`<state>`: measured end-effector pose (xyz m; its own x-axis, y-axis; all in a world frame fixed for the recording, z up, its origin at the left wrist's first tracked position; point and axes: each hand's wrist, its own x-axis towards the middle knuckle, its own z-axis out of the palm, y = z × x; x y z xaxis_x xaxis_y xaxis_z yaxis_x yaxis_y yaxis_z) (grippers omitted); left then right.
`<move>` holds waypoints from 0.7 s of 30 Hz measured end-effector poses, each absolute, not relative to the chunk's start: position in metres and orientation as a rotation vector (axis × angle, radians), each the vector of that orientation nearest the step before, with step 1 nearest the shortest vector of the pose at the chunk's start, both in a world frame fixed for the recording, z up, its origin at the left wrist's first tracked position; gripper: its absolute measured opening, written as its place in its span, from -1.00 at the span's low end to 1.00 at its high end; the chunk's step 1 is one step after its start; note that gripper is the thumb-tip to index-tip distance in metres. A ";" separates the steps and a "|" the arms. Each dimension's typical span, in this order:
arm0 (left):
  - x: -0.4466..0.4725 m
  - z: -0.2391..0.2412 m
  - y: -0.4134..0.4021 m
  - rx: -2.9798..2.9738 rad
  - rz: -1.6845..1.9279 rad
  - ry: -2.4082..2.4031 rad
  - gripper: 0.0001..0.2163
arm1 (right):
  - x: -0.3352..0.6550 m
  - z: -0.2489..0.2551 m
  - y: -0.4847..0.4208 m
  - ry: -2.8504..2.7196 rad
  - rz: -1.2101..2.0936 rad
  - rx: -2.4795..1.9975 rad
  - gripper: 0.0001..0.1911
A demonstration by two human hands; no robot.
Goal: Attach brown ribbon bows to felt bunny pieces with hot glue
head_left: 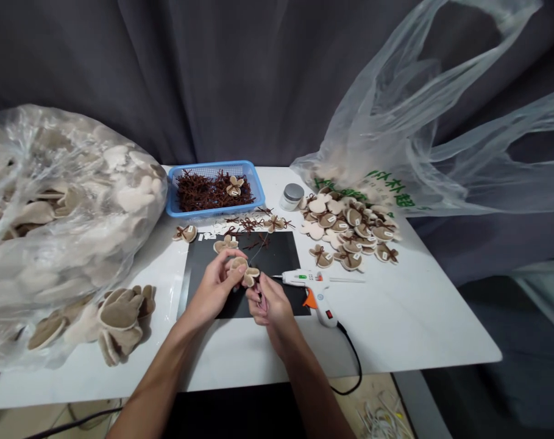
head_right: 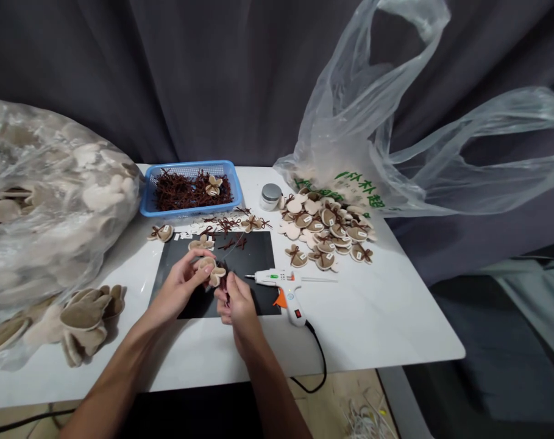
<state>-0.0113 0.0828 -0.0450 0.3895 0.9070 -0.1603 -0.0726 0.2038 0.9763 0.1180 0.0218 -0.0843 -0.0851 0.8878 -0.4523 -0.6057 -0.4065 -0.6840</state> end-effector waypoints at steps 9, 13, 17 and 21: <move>-0.011 -0.048 0.085 1.143 0.802 0.941 -0.59 | 0.117 -0.088 0.028 -0.300 1.771 -1.056 -0.39; -0.008 -0.047 0.082 1.114 0.858 0.947 -0.57 | 0.115 -0.086 0.027 -0.318 1.787 -1.055 -0.40; -0.005 -0.045 0.078 1.078 0.865 0.921 -0.55 | 0.116 -0.081 0.023 -0.314 1.792 -1.027 -0.38; -0.004 -0.046 0.076 1.056 0.863 0.906 -0.57 | 0.117 -0.084 0.022 -0.327 1.803 -1.052 -0.37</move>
